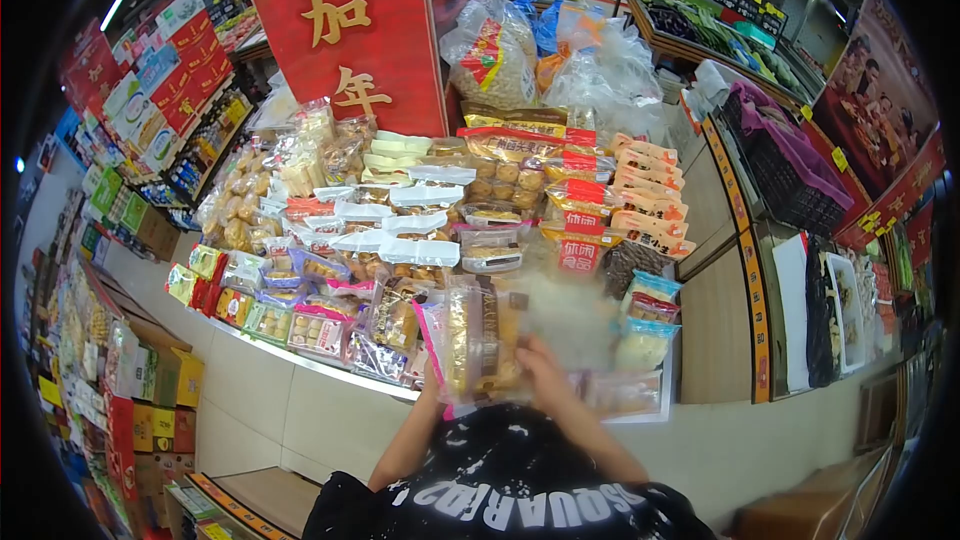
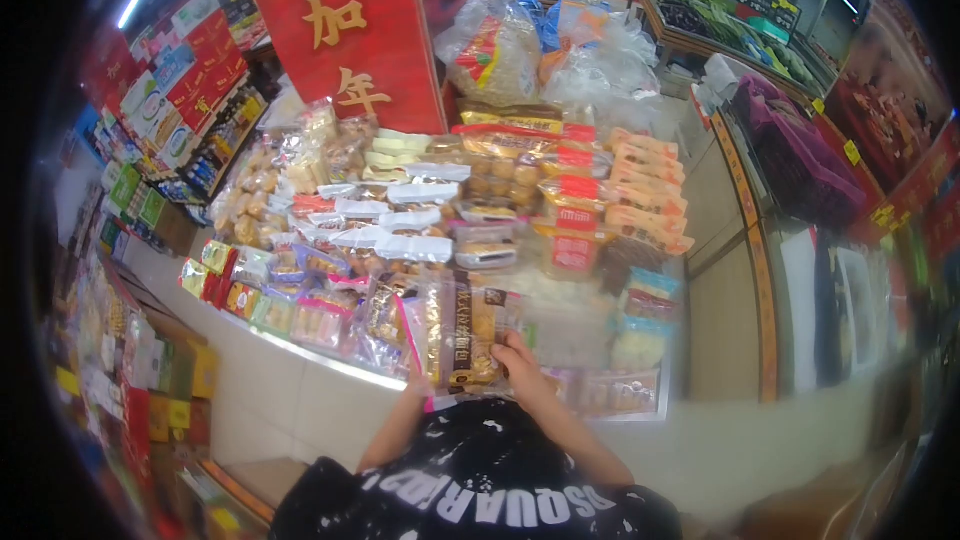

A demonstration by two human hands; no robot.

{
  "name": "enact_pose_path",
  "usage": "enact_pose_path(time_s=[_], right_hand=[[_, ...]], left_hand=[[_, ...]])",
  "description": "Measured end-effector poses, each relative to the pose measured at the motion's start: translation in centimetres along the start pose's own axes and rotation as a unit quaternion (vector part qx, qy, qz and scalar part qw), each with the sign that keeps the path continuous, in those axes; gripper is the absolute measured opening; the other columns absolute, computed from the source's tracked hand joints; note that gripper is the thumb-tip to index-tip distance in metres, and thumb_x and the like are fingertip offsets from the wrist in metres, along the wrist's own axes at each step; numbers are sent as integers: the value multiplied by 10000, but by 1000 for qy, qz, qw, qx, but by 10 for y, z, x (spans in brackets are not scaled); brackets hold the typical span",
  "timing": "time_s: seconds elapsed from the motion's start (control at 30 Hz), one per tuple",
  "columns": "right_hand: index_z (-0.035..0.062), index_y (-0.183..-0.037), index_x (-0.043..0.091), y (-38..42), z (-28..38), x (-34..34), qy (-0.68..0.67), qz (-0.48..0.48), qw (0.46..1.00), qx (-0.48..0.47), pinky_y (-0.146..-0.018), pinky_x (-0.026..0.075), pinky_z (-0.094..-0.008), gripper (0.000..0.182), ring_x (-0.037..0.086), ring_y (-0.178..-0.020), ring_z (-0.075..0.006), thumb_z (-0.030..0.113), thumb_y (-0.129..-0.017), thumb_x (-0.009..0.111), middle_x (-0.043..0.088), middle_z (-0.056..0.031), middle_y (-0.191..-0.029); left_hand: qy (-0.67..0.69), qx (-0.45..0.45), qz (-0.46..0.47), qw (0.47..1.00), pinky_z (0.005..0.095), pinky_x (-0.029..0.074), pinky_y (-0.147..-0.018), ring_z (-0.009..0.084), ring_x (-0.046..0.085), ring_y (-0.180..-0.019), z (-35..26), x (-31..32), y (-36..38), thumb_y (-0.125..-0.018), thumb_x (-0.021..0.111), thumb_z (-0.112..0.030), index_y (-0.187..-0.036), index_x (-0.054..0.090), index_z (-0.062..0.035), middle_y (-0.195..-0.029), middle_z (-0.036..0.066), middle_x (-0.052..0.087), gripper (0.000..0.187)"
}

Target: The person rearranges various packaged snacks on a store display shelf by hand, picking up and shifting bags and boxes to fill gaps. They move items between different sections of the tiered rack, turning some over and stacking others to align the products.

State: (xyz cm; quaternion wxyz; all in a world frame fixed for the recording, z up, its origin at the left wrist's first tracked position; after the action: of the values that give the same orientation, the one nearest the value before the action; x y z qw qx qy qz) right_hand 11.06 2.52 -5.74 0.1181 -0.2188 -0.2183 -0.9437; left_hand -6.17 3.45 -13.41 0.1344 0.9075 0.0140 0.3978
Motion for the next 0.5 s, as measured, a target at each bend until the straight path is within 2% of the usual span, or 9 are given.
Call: enact_pose_path(time_s=[0.07,0.13,0.17,0.23,0.3,0.33,0.37,0.43,0.5], right_hand=[[4,-1439,452,2,6,0,13,-10,1000,11,-1099,351,-361,550,495,-1259,-220,308,-991,549,535,-120,-1382],[-23,-1342,524,4,17,-14,139,-63,988,-21,-1044,379,-328,561,532,-1182,-206,416,-993,545,599,-96,-1267],[-23,-1342,524,3,22,-21,135,-67,988,-22,-1044,379,-328,561,532,-1182,-206,416,-993,545,599,-96,-1267],[-34,-1428,450,-1,22,-32,68,-20,997,38,-1111,347,-393,699,475,-1299,-250,501,-988,543,508,-130,-1425],[-12,-1412,480,-1,32,-39,46,-30,998,12,-1093,376,-385,663,490,-1287,-243,496,-990,542,546,-116,-1381],[5,-1398,500,3,37,-46,29,-82,995,48,-1074,396,-377,633,509,-1263,-233,484,-987,554,569,-103,-1347],[21,-1384,520,6,42,-56,13,-133,987,85,-1054,416,-369,604,528,-1239,-223,471,-985,566,591,-89,-1313],[59,-1380,529,-2,59,-81,20,-88,996,21,-1034,435,-364,568,546,-1203,-202,443,-968,607,605,-64,-1279],[85,-1359,554,-9,67,-117,28,-98,994,46,-1017,445,-371,547,554,-1177,-183,434,-946,642,613,-58,-1260]], left_hand=[[-7,17,-10,1000,455,493,-1013,296,569,-1212,0,-1,1,-1006,559,-326,-1489,290,-46,-1389,183,506,620],[-19,43,-24,999,455,492,-1014,295,568,-1214,1,-2,1,-1006,560,-323,-1491,284,-47,-1391,182,504,623],[-26,56,-33,998,455,491,-1015,294,567,-1215,3,-1,0,-1006,561,-322,-1493,282,-48,-1392,181,503,624],[-42,77,-47,995,454,490,-1016,292,565,-1217,6,3,-6,-1006,562,-318,-1495,276,-49,-1394,180,501,627],[-60,81,-56,993,454,489,-1017,291,563,-1219,8,15,-16,-1007,562,-315,-1498,271,-50,-1396,179,499,630],[-78,47,-60,994,461,452,-1056,296,495,-1295,11,24,-22,-991,587,-349,-1531,126,-64,-1466,182,410,765],[-79,44,-56,994,461,452,-1056,296,495,-1295,15,37,-29,-991,587,-349,-1531,126,-64,-1466,182,410,765],[-69,7,-148,987,461,443,-1060,324,474,-1306,31,49,-42,-968,616,-382,-1530,103,-69,-1469,218,381,823],[-94,-14,-118,988,465,449,-1051,345,449,-1327,51,53,-60,-942,645,-420,-1543,13,-68,-1479,252,341,941]])
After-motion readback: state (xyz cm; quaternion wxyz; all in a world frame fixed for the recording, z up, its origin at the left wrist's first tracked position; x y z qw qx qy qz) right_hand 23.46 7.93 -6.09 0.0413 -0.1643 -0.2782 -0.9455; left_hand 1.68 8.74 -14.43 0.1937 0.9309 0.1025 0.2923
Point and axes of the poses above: each hand's wrist, its own y-axis away from the middle knuckle, its own x-axis out of the palm, z = x × y, the point moved 6 cm from there along -y, towards the middle knuckle
